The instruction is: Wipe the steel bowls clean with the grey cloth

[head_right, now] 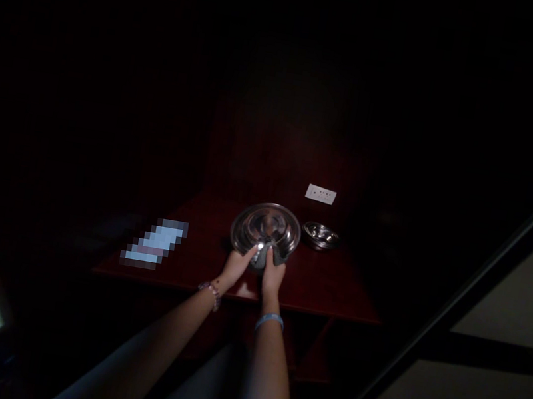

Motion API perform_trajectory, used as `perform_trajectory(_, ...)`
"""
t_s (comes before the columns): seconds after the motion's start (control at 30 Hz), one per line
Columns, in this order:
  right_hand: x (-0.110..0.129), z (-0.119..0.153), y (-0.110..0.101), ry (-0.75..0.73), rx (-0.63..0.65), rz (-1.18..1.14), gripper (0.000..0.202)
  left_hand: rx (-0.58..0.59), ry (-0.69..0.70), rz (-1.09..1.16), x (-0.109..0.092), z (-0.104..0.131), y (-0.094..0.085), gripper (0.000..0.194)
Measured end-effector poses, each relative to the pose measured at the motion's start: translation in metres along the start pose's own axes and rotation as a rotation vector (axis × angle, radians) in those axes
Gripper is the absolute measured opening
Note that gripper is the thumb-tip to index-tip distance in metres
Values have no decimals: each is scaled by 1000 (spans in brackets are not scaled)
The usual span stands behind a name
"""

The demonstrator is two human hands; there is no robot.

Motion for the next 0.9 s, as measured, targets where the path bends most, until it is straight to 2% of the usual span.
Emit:
perform_trajectory(0.27,-7,-3,4,20,40,-32,51,-3,-4,34,-4,2,0,30)
perform_trajectory(0.47,-5,-3,1,-6,8,-7,50,18,6,16,-8,5,1,26)
perform_trajectory(0.6,-4,-2,-1,-5,-13,-2,50,15,-4,-41,-3,2,0,25)
perform_trajectory(0.73,-5,-2,-2,8,-34,-13,53,-11,29,-30,-2,-2,-1,27)
perform_trajectory(0.9,3,1,-5,-5,-87,-49,57,-85,107,3,-12,-2,-9,30)
Point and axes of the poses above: each hand's wrist, its own z-axis away from the middle knuckle, its own y-axis out of the palm, x = y × z, the point moved 9 cm from there along -z, towards the middle knuckle, and after that the axes turned 5 degrees about -x, right-handed, at the moved point
